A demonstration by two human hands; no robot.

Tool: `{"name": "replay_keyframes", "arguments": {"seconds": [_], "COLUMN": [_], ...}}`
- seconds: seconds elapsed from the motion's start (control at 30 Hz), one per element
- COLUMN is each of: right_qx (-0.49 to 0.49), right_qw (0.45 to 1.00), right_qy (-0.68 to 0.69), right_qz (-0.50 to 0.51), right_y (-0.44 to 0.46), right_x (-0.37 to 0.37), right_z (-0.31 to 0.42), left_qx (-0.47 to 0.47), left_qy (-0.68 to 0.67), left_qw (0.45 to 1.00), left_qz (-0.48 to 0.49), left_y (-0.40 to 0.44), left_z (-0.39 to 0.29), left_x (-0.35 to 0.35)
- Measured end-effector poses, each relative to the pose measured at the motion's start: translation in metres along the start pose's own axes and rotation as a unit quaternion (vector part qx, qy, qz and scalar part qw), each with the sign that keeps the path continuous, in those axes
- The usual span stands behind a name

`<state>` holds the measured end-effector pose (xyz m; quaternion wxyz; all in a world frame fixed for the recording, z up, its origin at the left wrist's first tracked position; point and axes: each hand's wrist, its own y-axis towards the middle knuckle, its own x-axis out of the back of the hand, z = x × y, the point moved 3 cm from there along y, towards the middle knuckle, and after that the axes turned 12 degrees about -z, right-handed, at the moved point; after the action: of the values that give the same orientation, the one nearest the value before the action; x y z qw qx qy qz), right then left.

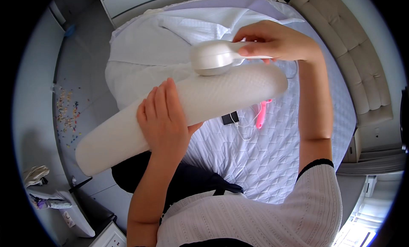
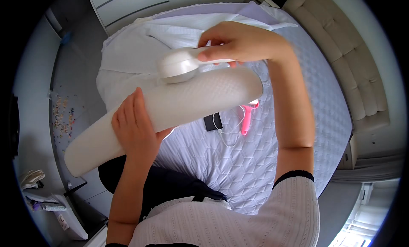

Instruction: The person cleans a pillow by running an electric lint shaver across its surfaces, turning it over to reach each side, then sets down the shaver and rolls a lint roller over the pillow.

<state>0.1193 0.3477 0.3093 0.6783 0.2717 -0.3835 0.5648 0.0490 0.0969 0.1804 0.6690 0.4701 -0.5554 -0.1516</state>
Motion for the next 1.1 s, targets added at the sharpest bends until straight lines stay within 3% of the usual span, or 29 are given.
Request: {"name": "replay_keyframes", "arguments": {"seconds": [0.3, 0.4, 0.47, 0.57, 0.83, 0.9, 0.97, 1.1], "right_qx": [-0.019, -0.046, -0.124, -0.132, -0.074, -0.017, -0.020, -0.051], "right_qw": [0.999, 0.997, 0.987, 0.985, 0.985, 0.985, 0.985, 0.957], "right_qy": [-0.035, -0.050, -0.070, -0.041, -0.016, -0.013, -0.012, -0.091], "right_qz": [-0.015, -0.037, -0.077, -0.108, -0.152, -0.170, -0.169, -0.269], "right_y": [-0.004, -0.031, -0.052, -0.072, -0.056, -0.051, -0.052, -0.069], "right_x": [0.013, 0.038, 0.050, 0.055, 0.027, 0.019, 0.015, 0.021], "right_z": [-0.002, -0.017, -0.026, -0.033, -0.008, 0.001, 0.004, -0.009], "left_qx": [0.013, 0.013, 0.013, 0.007, 0.018, 0.019, 0.021, 0.005], "left_qy": [0.002, -0.003, -0.006, 0.002, 0.000, -0.001, -0.002, -0.001], "left_qw": [1.000, 1.000, 1.000, 1.000, 1.000, 1.000, 1.000, 1.000], "left_qz": [-0.003, -0.011, -0.018, -0.014, 0.016, 0.018, 0.019, 0.001], "left_y": [0.007, 0.010, 0.012, 0.016, 0.023, 0.024, 0.027, 0.034], "left_z": [0.003, 0.005, 0.006, 0.006, 0.012, 0.015, 0.017, 0.021], "left_x": [-0.002, -0.007, -0.009, -0.010, -0.009, -0.011, -0.013, -0.020]}}
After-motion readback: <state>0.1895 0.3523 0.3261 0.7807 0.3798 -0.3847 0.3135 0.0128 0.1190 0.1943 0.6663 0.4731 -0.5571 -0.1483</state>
